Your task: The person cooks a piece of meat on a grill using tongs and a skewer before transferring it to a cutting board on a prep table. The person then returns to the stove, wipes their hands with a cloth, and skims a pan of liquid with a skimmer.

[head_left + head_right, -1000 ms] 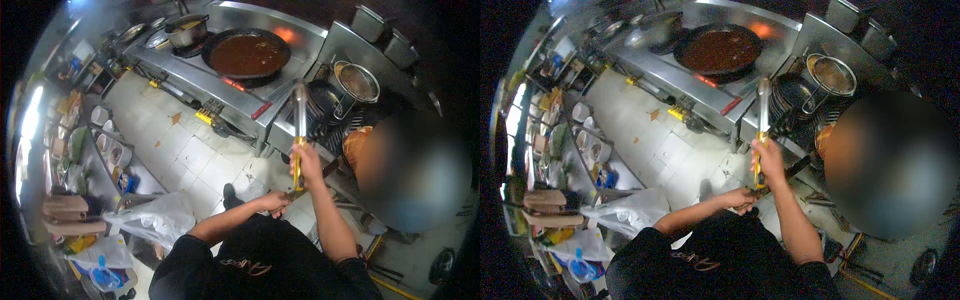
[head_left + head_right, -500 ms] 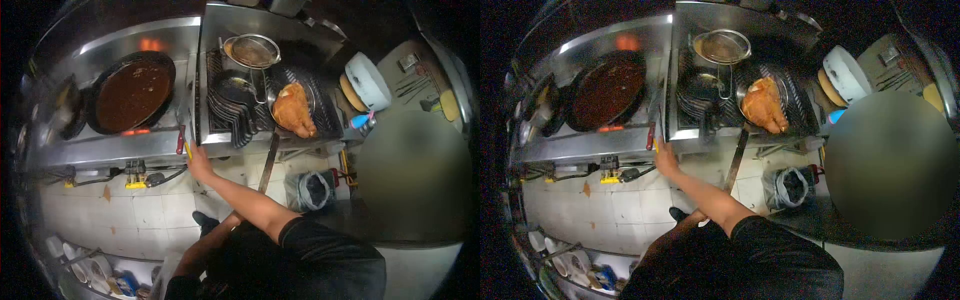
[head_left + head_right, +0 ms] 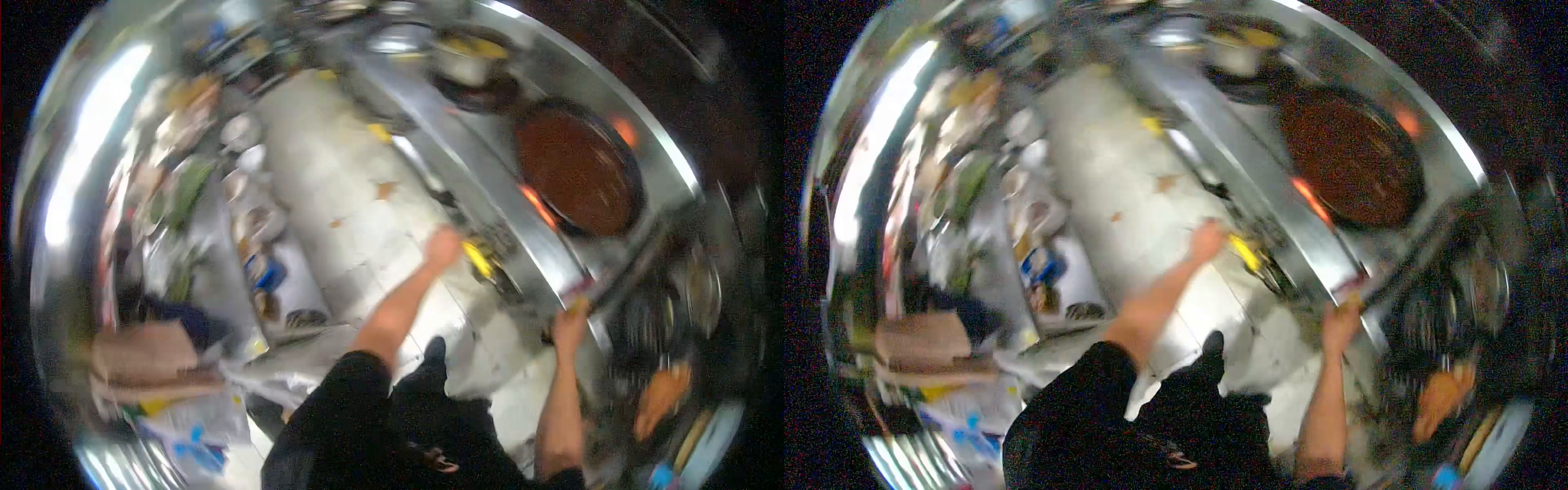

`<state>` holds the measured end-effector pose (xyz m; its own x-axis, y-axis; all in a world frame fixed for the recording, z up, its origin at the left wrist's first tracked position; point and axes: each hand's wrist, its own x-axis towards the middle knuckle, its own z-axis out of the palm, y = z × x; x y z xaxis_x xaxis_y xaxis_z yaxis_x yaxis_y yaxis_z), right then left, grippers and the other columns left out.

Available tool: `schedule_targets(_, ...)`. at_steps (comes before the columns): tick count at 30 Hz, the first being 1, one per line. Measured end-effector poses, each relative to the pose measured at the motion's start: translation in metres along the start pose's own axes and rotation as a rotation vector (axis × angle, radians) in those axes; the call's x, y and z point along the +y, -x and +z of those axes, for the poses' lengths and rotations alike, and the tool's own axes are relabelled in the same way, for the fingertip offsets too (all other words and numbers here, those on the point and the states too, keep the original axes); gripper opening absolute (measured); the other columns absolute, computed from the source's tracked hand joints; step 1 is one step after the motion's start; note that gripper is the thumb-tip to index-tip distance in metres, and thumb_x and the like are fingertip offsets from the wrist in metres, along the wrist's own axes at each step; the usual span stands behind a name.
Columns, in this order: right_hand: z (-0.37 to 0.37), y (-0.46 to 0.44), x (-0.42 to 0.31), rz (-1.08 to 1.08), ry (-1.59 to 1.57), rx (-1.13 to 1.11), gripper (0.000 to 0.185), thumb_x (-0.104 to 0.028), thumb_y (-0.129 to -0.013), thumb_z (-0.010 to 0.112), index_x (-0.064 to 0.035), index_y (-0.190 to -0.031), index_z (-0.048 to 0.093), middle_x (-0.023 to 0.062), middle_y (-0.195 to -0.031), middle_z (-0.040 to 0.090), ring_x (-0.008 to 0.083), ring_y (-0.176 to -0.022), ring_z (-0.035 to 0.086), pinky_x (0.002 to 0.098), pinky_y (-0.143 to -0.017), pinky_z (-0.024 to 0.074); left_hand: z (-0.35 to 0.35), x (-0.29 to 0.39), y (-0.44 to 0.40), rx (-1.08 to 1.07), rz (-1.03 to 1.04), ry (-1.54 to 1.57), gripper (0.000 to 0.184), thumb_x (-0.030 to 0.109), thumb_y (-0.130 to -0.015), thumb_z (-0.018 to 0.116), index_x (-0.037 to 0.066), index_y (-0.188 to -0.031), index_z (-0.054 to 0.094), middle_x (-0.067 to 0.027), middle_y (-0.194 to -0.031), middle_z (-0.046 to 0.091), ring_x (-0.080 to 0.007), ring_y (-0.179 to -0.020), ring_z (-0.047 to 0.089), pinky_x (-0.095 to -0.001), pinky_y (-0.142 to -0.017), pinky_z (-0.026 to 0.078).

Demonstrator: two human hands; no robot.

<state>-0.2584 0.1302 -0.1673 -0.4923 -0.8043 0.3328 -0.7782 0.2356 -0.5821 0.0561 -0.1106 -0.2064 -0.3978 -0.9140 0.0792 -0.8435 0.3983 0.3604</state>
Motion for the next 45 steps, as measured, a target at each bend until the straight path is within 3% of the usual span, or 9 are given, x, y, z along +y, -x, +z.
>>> schedule_targets(2, -0.038, -0.011, -0.083, 0.403, 0.151, -0.192, 0.074, -0.025, -0.076, 0.067, -0.0006, -0.135, 0.029, 0.0253, -0.129, 0.041, 0.0396, -0.114, 0.043, 0.0414, -0.098, 0.0335, -0.015, 0.019, -0.025, -0.301, -0.070, -0.072, 0.017, 0.018, -0.076, 0.056, 0.006, -0.083, 0.066, -0.0132, -0.089, 0.064, -0.0284, -0.087, 0.061, -0.0392, -0.076, 0.049)
schedule_targets(12, -0.071, 0.000, -0.119, 0.323, 0.127, -0.266, 0.070, -0.021, -0.081, 0.062, -0.0037, -0.138, 0.025, 0.0244, -0.137, 0.032, 0.0391, -0.124, 0.033, 0.0406, -0.103, 0.0259, -0.041, 0.049, -0.030, -0.223, -0.220, 0.166, 0.015, 0.016, -0.075, 0.054, 0.008, -0.076, 0.067, -0.0127, -0.080, 0.066, -0.0271, -0.074, 0.065, -0.0424, -0.060, 0.052)
schedule_targets(20, -0.057, 0.006, -0.125, 0.227, -0.069, -0.431, 0.059, -0.015, -0.078, 0.064, 0.0011, -0.129, 0.038, 0.0232, -0.123, 0.042, 0.0322, -0.103, 0.046, 0.0371, -0.085, 0.0405, -0.024, 0.055, -0.034, -0.253, 0.094, 0.147, 0.018, 0.019, -0.074, 0.057, 0.005, -0.075, 0.067, -0.0139, -0.080, 0.065, -0.0313, -0.072, 0.064, -0.0429, -0.061, 0.052)
schedule_targets(26, -0.002, -0.053, -0.208, -0.073, -0.197, -0.776, 0.051, -0.015, -0.078, 0.064, -0.0016, -0.123, 0.046, 0.0181, -0.115, 0.051, 0.0276, -0.090, 0.054, 0.0333, -0.078, 0.0453, -0.024, 0.055, -0.050, -0.476, -0.339, 0.614, 0.028, 0.025, -0.077, 0.055, -0.001, -0.084, 0.063, -0.0197, -0.089, 0.063, -0.0396, -0.084, 0.060, -0.0463, -0.074, 0.048)
schedule_targets(30, 0.035, -0.097, -0.266, 0.056, -0.264, -0.952, 0.048, -0.016, -0.079, 0.064, -0.0030, -0.123, 0.048, 0.0152, -0.114, 0.054, 0.0229, -0.089, 0.057, 0.0315, -0.079, 0.0459, -0.054, -0.023, -0.025, -0.320, 0.021, 0.420, 0.040, 0.034, -0.080, 0.055, -0.001, -0.099, 0.058, -0.0207, -0.096, 0.062, -0.0389, -0.089, 0.059, -0.0443, -0.080, 0.047)
schedule_targets(32, 0.075, -0.109, -0.285, 0.050, -0.318, -0.976, 0.048, -0.014, -0.079, 0.064, -0.0024, -0.122, 0.049, 0.0144, -0.111, 0.056, 0.0214, -0.090, 0.058, 0.0311, -0.081, 0.0456, -0.044, -0.082, -0.011, -0.388, -0.437, 0.597, 0.045, 0.033, -0.077, 0.058, -0.002, -0.105, 0.052, -0.0218, -0.101, 0.059, -0.0371, -0.093, 0.057, -0.0437, -0.080, 0.046)
schedule_targets(35, 0.138, -0.130, -0.323, -0.068, -0.273, -1.024, 0.048, -0.013, -0.079, 0.065, -0.0005, -0.122, 0.048, 0.0124, -0.104, 0.059, 0.0198, -0.092, 0.057, 0.0303, -0.081, 0.0452, -0.074, -0.155, 0.032, -0.213, -0.633, 0.551, 0.047, 0.038, -0.076, 0.060, -0.004, -0.095, 0.052, -0.0220, -0.090, 0.061, -0.0386, -0.082, 0.059, -0.0455, -0.071, 0.047)
schedule_targets(43, 0.285, -0.172, -0.438, -0.214, -0.295, -1.346, 0.049, -0.013, -0.081, 0.060, -0.0019, -0.126, 0.045, 0.0111, -0.108, 0.057, 0.0149, -0.079, 0.057, 0.0274, -0.058, 0.0473, -0.174, -0.311, 0.065, -0.153, -0.771, 0.612, 0.040, 0.030, -0.081, 0.055, 0.003, -0.110, 0.052, -0.0221, -0.102, 0.059, -0.0373, -0.097, 0.056, -0.0466, -0.081, 0.044)
schedule_targets(45, 0.322, -0.179, -0.460, -0.341, -0.274, -1.349, 0.050, -0.014, -0.081, 0.060, -0.0019, -0.126, 0.045, 0.0102, -0.103, 0.059, 0.0130, -0.076, 0.056, 0.0253, -0.054, 0.0456, -0.203, -0.329, 0.067, 0.084, -0.838, 0.585, 0.043, 0.032, -0.082, 0.053, 0.004, -0.115, 0.050, -0.0208, -0.104, 0.059, -0.0369, -0.099, 0.055, -0.0462, -0.084, 0.043)
